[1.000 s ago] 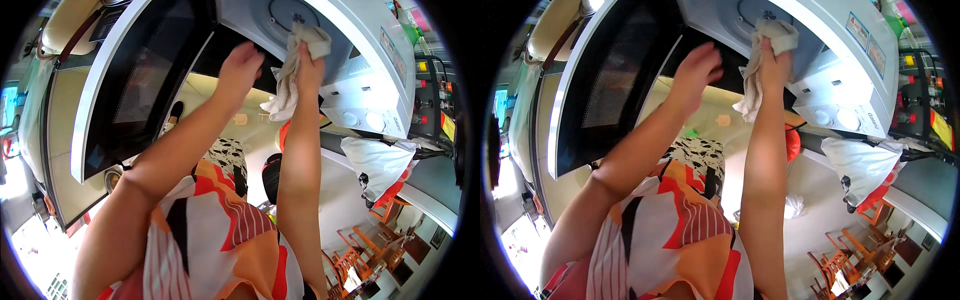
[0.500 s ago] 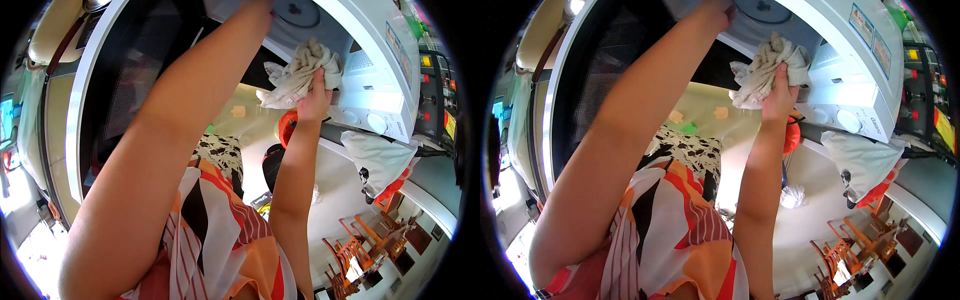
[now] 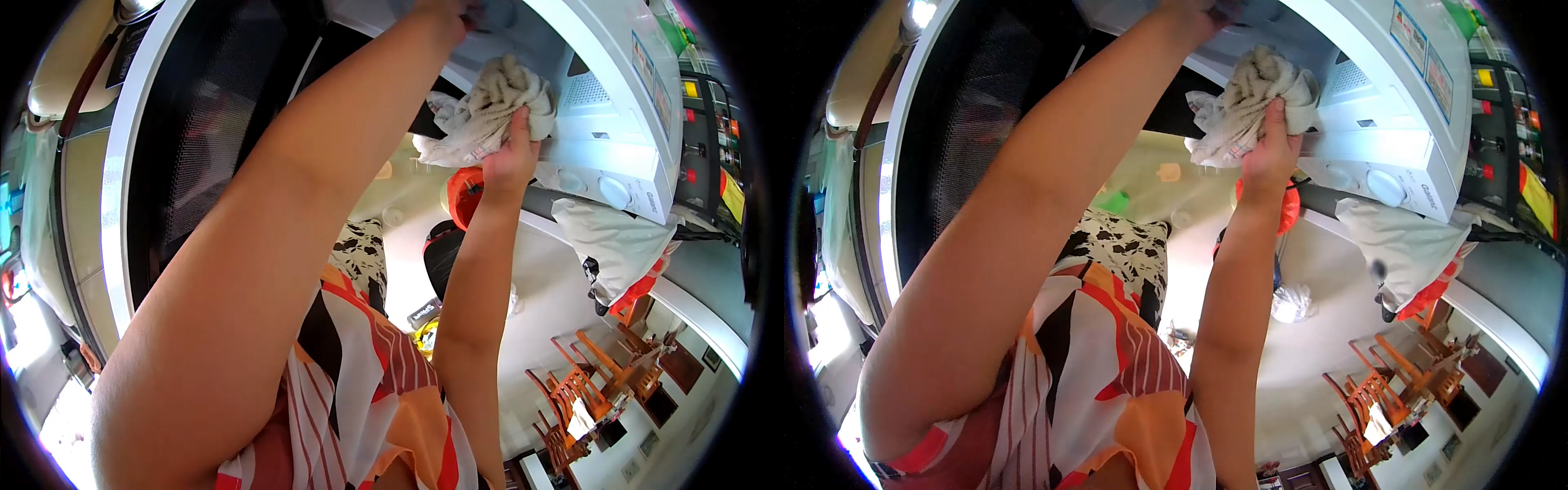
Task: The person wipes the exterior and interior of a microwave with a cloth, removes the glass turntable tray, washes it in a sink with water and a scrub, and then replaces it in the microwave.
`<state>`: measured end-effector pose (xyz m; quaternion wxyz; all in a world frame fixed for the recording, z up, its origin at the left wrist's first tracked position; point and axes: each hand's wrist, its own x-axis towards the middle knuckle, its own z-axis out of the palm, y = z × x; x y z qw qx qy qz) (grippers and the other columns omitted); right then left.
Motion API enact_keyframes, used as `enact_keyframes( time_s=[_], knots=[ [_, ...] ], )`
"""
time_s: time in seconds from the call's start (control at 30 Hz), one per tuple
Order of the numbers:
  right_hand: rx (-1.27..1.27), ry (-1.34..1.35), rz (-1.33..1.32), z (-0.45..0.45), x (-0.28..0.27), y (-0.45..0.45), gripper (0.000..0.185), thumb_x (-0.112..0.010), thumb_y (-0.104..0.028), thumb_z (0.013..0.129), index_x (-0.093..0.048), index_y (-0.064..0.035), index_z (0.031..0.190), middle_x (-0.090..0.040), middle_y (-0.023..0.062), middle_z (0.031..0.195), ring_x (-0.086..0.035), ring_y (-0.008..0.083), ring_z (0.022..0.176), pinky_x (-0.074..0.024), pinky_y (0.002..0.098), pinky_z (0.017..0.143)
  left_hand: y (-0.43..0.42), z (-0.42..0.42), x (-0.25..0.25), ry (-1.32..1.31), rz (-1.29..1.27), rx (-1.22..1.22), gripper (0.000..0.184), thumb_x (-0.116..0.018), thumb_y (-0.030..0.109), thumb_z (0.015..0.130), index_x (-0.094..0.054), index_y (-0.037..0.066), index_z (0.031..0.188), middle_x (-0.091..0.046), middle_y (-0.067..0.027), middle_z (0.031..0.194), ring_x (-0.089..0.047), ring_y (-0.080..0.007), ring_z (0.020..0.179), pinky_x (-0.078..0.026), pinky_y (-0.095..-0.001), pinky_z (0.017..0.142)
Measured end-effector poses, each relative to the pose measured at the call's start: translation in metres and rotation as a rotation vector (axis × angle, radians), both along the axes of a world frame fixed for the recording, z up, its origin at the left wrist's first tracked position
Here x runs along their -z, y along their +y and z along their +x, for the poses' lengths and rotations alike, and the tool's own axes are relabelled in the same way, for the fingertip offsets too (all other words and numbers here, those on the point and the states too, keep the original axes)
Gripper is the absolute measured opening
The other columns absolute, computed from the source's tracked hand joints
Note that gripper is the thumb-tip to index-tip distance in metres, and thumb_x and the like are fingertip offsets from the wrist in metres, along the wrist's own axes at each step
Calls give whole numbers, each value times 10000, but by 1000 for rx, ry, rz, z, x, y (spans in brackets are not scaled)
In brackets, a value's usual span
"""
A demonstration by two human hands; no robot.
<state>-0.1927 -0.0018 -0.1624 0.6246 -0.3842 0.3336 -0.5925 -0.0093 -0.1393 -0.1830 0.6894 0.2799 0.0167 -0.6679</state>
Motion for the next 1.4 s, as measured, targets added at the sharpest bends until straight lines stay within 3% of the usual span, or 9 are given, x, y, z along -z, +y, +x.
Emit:
enact_keyframes(
  time_s=[0.3, 0.4, 0.53, 0.73, 0.9, 1.03, 1.13, 1.33, 1.4],
  knots=[
    [106, -112, -208, 0, -75, 62, 386, -534, -149, 892, -463, 62, 1208, -524, 153, 1207, -525, 221, 1085, -439, 362, 908, 140, -2, -37, -286, -249, -55, 375, -540, 32, 841, -440, 43, 1201, -564, -153, 1098, -563, -220, 843, -465, -282, 672],
    [286, 562, -251, 11, -86, 41, 273, -515, -138, 899, -564, 60, 1081, -591, 156, 1103, -518, 229, 1094, -444, 365, 875, 169, -3, -25, -294, -278, 21, 386, -506, 13, 869, -418, 57, 1243, -545, -155, 1206, -576, -211, 889, -461, -272, 714],
    [539, 1603, -893, 45, -41, -26, 278, -634, -163, 693, -653, -28, 936, -592, 171, 1019, -469, 414, 1073, -346, 463, 951, 194, -9, -11, -364, -308, 84, 432, -520, 25, 862, -408, 41, 1279, -562, -125, 1193, -583, -187, 965, -467, -287, 812],
    [102, 1254, -1036, 58, -31, 58, 304, -537, -65, 678, -648, -27, 959, -577, 144, 1124, -461, 399, 1117, -325, 478, 981, 222, -7, -9, -119, -377, 13, 450, -506, 43, 868, -411, 53, 1307, -527, -100, 1232, -530, -192, 1094, -456, -297, 883],
    [539, 1474, -953, 45, -64, -20, 380, -493, -42, 724, -599, -60, 1088, -542, 108, 1228, -476, 390, 1118, -339, 480, 973, 261, -7, -22, -334, -267, 145, 454, -551, -35, 806, -494, 69, 1245, -592, -88, 1144, -595, -165, 988, -488, -283, 814],
    [202, 1304, -1055, 58, -42, 59, 364, -519, -58, 724, -610, -76, 1076, -560, 122, 1194, -491, 372, 1109, -325, 456, 975, 267, 4, 1, -417, -396, 202, 488, -538, 23, 831, -433, 86, 1303, -564, -90, 1182, -586, -171, 1011, -473, -302, 831],
    [-48, 1307, -1185, 51, -47, 94, 377, -568, -54, 669, -619, -122, 1036, -551, 6, 1212, -485, 338, 1078, -338, 463, 911, 267, -15, -30, -213, -485, 21, 527, -531, 107, 858, -349, 100, 1352, -474, -91, 1284, -507, -176, 1113, -434, -291, 919],
    [323, 1520, -1091, 43, -76, 31, 435, -576, -53, 600, -637, -165, 1016, -553, -18, 1211, -470, 279, 1109, -337, 427, 913, 287, -17, -39, -236, -331, 195, 495, -604, 24, 788, -448, 34, 1258, -581, -99, 1111, -601, -157, 954, -488, -267, 801],
    [125, 1458, -1079, 42, -62, 89, 450, -578, -29, 577, -638, -149, 1006, -563, -24, 1185, -470, 286, 1100, -334, 438, 921, 285, -13, -10, -119, -414, 99, 458, -585, 51, 814, -459, 54, 1254, -579, -79, 1132, -591, -153, 923, -479, -261, 809]
  ],
)
